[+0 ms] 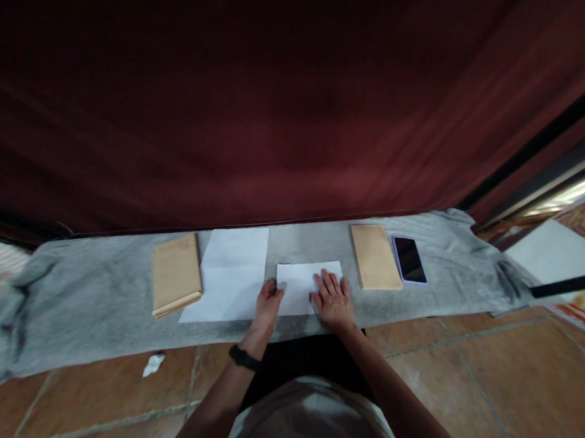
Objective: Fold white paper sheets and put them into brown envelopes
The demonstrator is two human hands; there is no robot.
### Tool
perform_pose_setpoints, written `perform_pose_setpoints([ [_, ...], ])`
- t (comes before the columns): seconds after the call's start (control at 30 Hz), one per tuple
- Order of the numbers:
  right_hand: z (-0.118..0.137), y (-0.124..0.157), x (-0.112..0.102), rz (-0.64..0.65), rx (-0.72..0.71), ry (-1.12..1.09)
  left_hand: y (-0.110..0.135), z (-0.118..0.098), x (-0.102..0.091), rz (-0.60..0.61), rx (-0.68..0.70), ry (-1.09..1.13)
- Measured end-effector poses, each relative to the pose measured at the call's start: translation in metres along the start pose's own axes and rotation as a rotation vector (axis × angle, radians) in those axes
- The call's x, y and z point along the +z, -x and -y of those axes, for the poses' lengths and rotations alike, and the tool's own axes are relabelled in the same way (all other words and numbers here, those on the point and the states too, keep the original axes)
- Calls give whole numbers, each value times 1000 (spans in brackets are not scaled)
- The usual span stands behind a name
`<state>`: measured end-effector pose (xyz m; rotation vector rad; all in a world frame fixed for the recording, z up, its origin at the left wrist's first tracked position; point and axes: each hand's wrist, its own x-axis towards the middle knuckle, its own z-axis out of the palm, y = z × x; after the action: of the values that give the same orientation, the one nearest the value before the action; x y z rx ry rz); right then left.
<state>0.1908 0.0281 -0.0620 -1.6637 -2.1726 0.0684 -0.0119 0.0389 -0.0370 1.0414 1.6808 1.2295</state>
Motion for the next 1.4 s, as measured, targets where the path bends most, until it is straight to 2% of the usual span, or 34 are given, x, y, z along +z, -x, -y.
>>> perform_pose_setpoints([
  [0.17,-3,0,-1,10,10,-36,8,-20,4,41,-39,1],
  [0.23,-7,-5,-2,-7,30,-105,9,-37,3,55,-22,6],
  [0.3,-12,-13,-5,-63,62,-217,9,-63,0,63,30,-7],
  [0.37,-18,-21,-7,-138,105,-343,11,-94,-7,40,178,-70],
  [0.43,-23,-28,-10,-185,159,-426,17,-122,-14,-51,435,-195],
  [0.5,-30,-29,-10,-194,217,-455,27,-137,-18,-57,717,-358],
  [0.53,-34,-28,-9,-193,241,-468,32,-138,-19,-10,836,-449],
  [0.6,-42,-21,-5,-202,278,-536,43,-125,-18,136,999,-638],
  [0.67,-51,-10,0,-220,312,-622,52,-99,-14,256,1066,-813],
  [0.8,-64,13,2,-236,375,-641,66,-40,-2,373,1055,-1016],
  [0.87,-65,20,-4,-221,375,-600,72,-18,2,430,1049,-1049],
  [0.93,-61,23,-14,-180,301,-540,76,-5,5,471,1051,-1059],
  [1.07,-44,18,-31,-30,-23,-384,77,5,6,487,1048,-1075],
  [1.17,-28,13,-32,82,-215,-258,71,8,1,499,1046,-1107],
  [1.27,-16,6,-25,154,-295,-168,63,9,-3,503,1023,-1139],
  [1.4,-15,-7,-16,185,-285,-81,58,9,-3,516,1011,-1138],
])
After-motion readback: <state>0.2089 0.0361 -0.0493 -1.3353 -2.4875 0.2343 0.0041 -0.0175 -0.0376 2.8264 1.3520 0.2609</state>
